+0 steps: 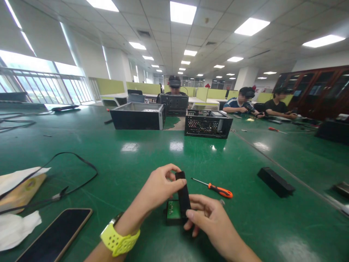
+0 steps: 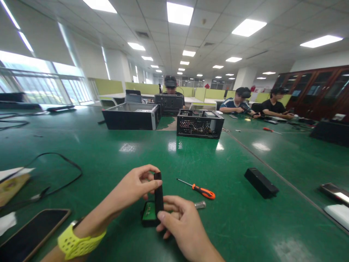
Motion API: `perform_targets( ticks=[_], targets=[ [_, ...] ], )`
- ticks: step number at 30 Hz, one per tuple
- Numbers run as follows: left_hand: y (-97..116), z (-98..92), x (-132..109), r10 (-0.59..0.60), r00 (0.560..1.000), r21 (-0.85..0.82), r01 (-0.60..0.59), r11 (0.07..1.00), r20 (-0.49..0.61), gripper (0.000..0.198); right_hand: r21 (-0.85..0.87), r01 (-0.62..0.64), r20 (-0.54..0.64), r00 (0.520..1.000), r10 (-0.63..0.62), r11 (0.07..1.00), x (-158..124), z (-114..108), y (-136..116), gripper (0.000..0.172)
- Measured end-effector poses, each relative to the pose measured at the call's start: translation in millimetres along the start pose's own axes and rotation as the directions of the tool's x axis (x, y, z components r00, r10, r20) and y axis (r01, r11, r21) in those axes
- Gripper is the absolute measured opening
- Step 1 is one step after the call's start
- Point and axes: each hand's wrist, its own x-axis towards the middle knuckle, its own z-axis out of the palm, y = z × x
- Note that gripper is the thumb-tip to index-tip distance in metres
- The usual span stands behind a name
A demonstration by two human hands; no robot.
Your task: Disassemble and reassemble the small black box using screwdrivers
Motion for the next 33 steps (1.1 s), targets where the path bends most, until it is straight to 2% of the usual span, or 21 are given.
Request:
perform_targets(
  ticks=[4, 7, 9, 11, 13, 15, 18, 21, 25, 27, 28, 30, 32, 33],
  targets=[
    [2.0, 0.1, -4.2, -0.03, 0.999, -0.071, 0.031, 0.997, 0.018, 0.038, -0.013, 0.0, -0.092, 0.996, -0.002, 1.0, 1.5, -8.3, -5.0, 0.045],
    [0.3, -0.7, -9.6, -0.002, 0.999, -0.198, 0.012, 0.98, 0.05, 0.047, 0.087, -0.008, -0.144, 0.989, 0.02, 0.996, 1.5, -12.8, -7.9, 0.043],
    [-3.8, -0.4, -13.9, 0.076, 0.99, -0.271, -0.04, 0.962, 0.122, 0.048, 0.181, -0.03, -0.139, 0.989, 0.056, 0.983, 1.0, -13.7, -8.7, 0.041],
    [-9.3, 1.1, -18.2, 0.178, 0.956, -0.33, -0.094, 0.939, 0.234, 0.045, 0.267, -0.07, -0.106, 0.989, 0.101, 0.961, 0.4, -13.0, -8.8, 0.04],
    [-14.9, 4.1, -21.5, 0.225, 0.921, -0.384, -0.092, 0.919, 0.319, 0.043, 0.339, -0.111, -0.066, 0.988, 0.141, 0.934, -0.1, -11.3, -8.6, 0.04],
    [-20.1, 8.1, -23.1, 0.233, 0.906, -0.427, -0.066, 0.902, 0.352, 0.04, 0.382, -0.145, -0.03, 0.985, 0.169, 0.913, -0.4, -9.7, -8.5, 0.042],
    [-26.2, 14.1, -22.8, 0.226, 0.926, -0.488, -0.053, 0.871, 0.303, 0.038, 0.378, -0.156, -0.018, 0.984, 0.176, 0.913, -0.5, -8.6, -8.7, 0.042],
    [-28.4, 16.5, -22.6, 0.205, 0.949, -0.544, -0.043, 0.838, 0.241, 0.043, 0.324, -0.148, -0.059, 0.983, 0.176, 0.935, -0.2, -8.2, -7.7, 0.041],
    [-23.9, 14.1, -27.0, 0.15, 0.967, -0.497, -0.028, 0.867, 0.208, 0.039, 0.264, -0.165, -0.076, 0.979, 0.191, 0.95, 0.1, -6.8, -4.3, 0.045],
    [-20.9, 11.8, -30.7, 0.105, 0.975, -0.447, -0.007, 0.895, 0.195, 0.037, 0.157, -0.173, -0.071, 0.98, 0.186, 0.972, -0.5, -7.1, -4.1, 0.048],
    [-19.8, 10.3, -32.6, 0.081, 0.98, -0.43, 0.005, 0.903, 0.181, 0.037, 0.046, -0.153, -0.091, 0.984, 0.156, 0.987, -1.1, -7.9, -4.8, 0.048],
    [-18.9, 6.5, -36.1, 0.033, 0.991, -0.42, 0.024, 0.907, 0.128, 0.037, -0.301, -0.044, -0.145, 0.989, 0.0, 0.953, -3.1, -10.5, -7.9, 0.042],
    [-19.8, 1.9, -39.3, -0.007, 0.998, -0.424, 0.032, 0.905, 0.06, 0.038, -0.637, 0.09, -0.123, 0.968, -0.216, 0.766, -5.7, -13.2, -11.7, 0.031],
    [-20.6, -0.4, -40.8, -0.026, 0.999, -0.426, 0.037, 0.904, 0.032, 0.038, -0.736, 0.141, -0.081, 0.953, -0.293, 0.662, -7.1, -14.2, -13.4, 0.028]
  ],
)
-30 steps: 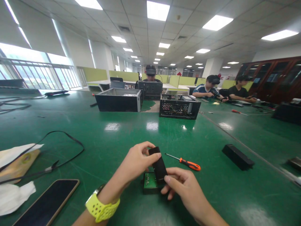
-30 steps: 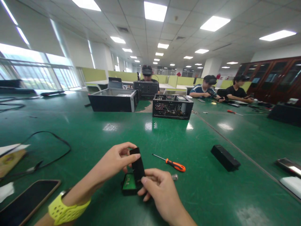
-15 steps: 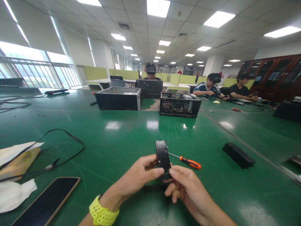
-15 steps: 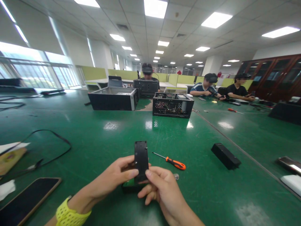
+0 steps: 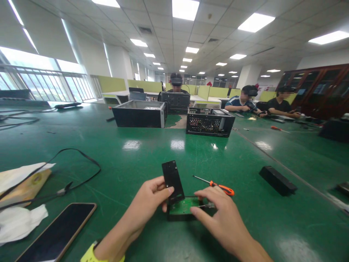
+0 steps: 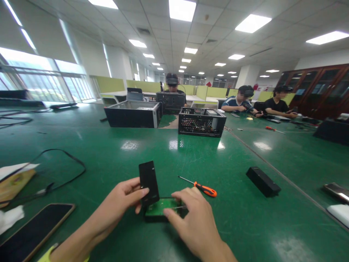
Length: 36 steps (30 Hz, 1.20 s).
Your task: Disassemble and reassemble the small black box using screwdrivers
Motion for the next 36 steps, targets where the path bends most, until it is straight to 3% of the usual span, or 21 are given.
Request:
perform_targets(
  ticks=[2, 4, 8, 9, 11, 13, 16, 18, 19, 22, 24, 25, 29, 33, 36],
  targets=[
    [-0.2, -4.2, -2.7, -0.015, 0.999, -0.006, 0.015, 1.0, -0.039, 0.039, -0.108, 0.094, -0.001, 0.996, -0.094, 0.99, -0.7, -3.3, -1.7, 0.034],
    [-0.8, -6.4, -5.1, -0.03, 0.999, -0.01, 0.029, 1.0, -0.029, 0.04, -0.092, 0.097, -0.039, 0.994, -0.101, 0.991, 1.7, -7.3, -4.7, 0.038],
    [-0.8, -5.4, -10.2, -0.079, 0.988, 0.053, 0.072, 0.996, 0.13, 0.038, 0.009, 0.064, -0.139, 0.988, -0.062, 0.998, 24.3, -27.4, -20.1, 0.037],
    [0.1, -4.6, -11.8, -0.11, 0.977, 0.106, 0.091, 0.99, 0.185, 0.037, 0.024, 0.069, -0.089, 0.994, -0.067, 0.997, 33.6, -34.2, -26.2, 0.038],
    [4.1, -3.1, -14.8, -0.17, 0.947, 0.278, 0.092, 0.956, 0.274, 0.03, 0.013, 0.089, 0.153, 0.984, -0.09, 0.996, 53.6, -46.3, -40.0, 0.041],
    [11.9, -1.6, -16.8, -0.146, 0.94, 0.494, -0.027, 0.869, 0.307, 0.02, -0.063, 0.127, 0.45, 0.889, -0.086, 0.99, 71.3, -53.3, -54.0, 0.046],
    [29.8, 0.0, -16.1, 0.052, 0.941, 0.738, -0.295, 0.607, 0.334, 0.017, -0.178, 0.092, 0.759, 0.647, 0.077, 0.98, 87.7, -53.3, -69.2, 0.048],
    [42.4, -0.1, -13.6, 0.062, 0.942, 0.834, -0.323, 0.448, 0.331, 0.019, -0.184, -0.025, 0.859, 0.481, 0.173, 0.983, 92.8, -50.9, -72.2, 0.046],
    [47.6, -0.5, -12.2, 0.072, 0.944, 0.868, -0.324, 0.377, 0.321, 0.021, -0.168, -0.076, 0.888, 0.421, 0.184, 0.983, 94.6, -50.3, -71.3, 0.045],
    [56.2, -1.3, -8.9, 0.067, 0.94, 0.922, -0.341, 0.186, 0.334, 0.023, -0.083, -0.125, 0.929, 0.349, 0.122, 0.989, 98.3, -51.9, -62.6, 0.047],
    [55.9, 0.7, -7.7, 0.064, 0.931, 0.927, -0.363, 0.091, 0.358, 0.022, -0.063, -0.098, 0.929, 0.357, 0.095, 0.993, 98.6, -52.8, -56.1, 0.047],
    [54.7, 2.4, -7.2, 0.073, 0.926, 0.925, -0.375, 0.06, 0.371, 0.022, -0.073, -0.066, 0.916, 0.391, 0.093, 0.995, 97.6, -52.2, -53.5, 0.046],
    [47.7, 7.1, -7.5, 0.166, 0.91, 0.919, -0.392, 0.042, 0.38, 0.024, -0.158, 0.111, 0.796, 0.603, 0.06, 0.981, 86.0, -41.7, -46.4, 0.041],
    [35.4, -9.0, -14.2, 0.381, 0.873, 0.898, -0.396, 0.191, 0.304, 0.044, -0.25, 0.249, 0.624, 0.781, -0.041, 0.936, 70.3, -29.9, -28.7, 0.051],
    [14.1, -32.1, -19.0, 0.562, 0.818, 0.881, -0.348, 0.321, 0.119, 0.03, -0.288, 0.353, 0.554, 0.82, -0.146, 0.89, 63.5, -23.2, -7.2, 0.059]
  ],
)
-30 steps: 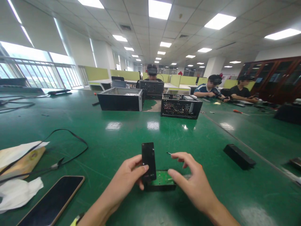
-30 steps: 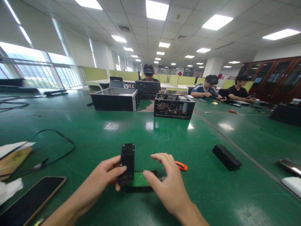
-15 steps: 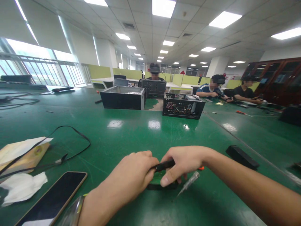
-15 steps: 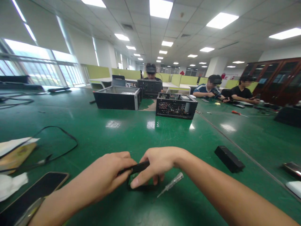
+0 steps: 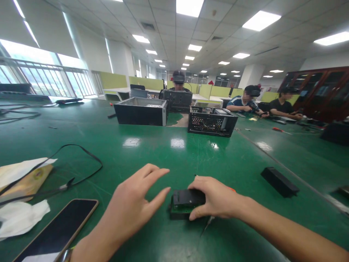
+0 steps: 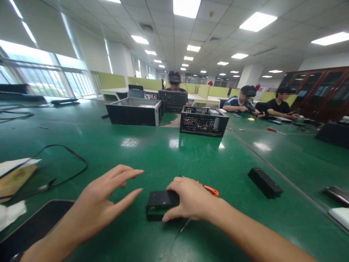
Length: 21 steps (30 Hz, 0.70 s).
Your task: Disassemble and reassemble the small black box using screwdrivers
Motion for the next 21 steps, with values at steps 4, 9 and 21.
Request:
perform_targets(
  ticks=[4, 9, 21],
  targets=[
    [-34.9, 16.4, -22.1, -0.087, 0.995, 0.031, 0.089, 0.996, -0.055, 0.025, -0.032, 0.048, -0.019, 0.999, -0.048, 0.998, 0.4, 17.8, 14.5, 0.056],
    [-54.8, 27.4, -32.5, -0.114, 0.99, 0.018, 0.116, 0.993, -0.082, 0.029, -0.009, 0.025, -0.081, 0.996, -0.026, 1.0, -3.8, 22.2, 11.0, 0.044],
    [-52.5, 35.1, -31.9, -0.141, 0.989, -0.035, 0.14, 0.99, -0.038, 0.032, 0.144, -0.839, -0.61, 0.342, 0.715, 0.525, -205.8, -102.8, 187.7, 0.066]
  ],
)
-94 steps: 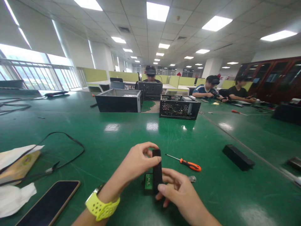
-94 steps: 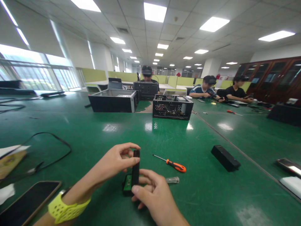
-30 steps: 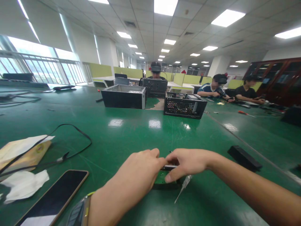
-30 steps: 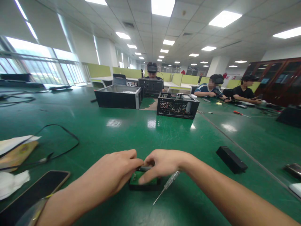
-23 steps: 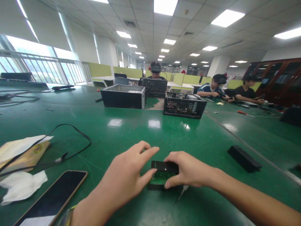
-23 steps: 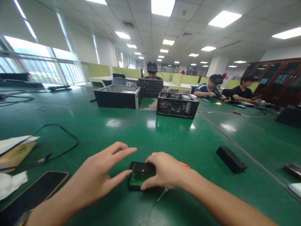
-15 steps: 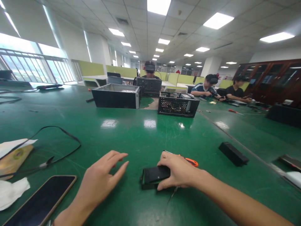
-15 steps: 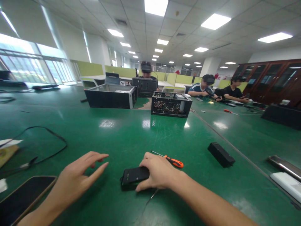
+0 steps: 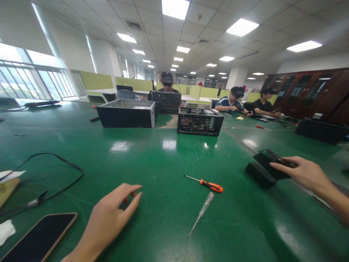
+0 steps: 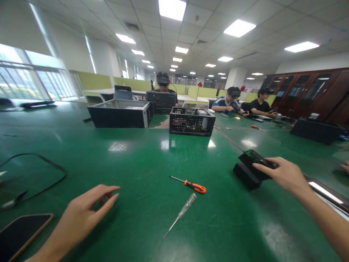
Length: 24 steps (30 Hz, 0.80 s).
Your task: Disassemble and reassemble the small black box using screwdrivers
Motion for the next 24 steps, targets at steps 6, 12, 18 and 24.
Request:
perform_targets(
  ticks=[6, 12, 18, 24],
  targets=[
    [-9.6, 3.4, 1.5, -0.013, 1.0, 0.027, 0.013, 1.0, 0.004, 0.036, -0.116, -0.167, 0.037, 0.984, 0.172, 0.979, 3.2, 16.5, 79.8, 0.054],
    [-12.6, 3.6, 1.1, -0.006, 1.0, 0.038, 0.005, 0.999, 0.023, 0.037, -0.125, -0.125, 0.187, 0.971, 0.148, 0.984, -6.5, 30.2, 90.9, 0.058],
    [-11.4, 1.1, 1.6, 0.007, 1.0, 0.036, -0.008, 0.999, 0.013, 0.036, -0.18, -0.115, 0.207, 0.966, 0.152, 0.977, -1.4, 26.1, 86.9, 0.063],
    [-12.7, 1.8, 1.1, 0.002, 1.0, 0.028, -0.003, 1.0, 0.027, 0.036, -0.242, -0.131, 0.104, 0.982, 0.16, 0.961, 0.4, 29.0, 78.4, 0.066]
  ],
)
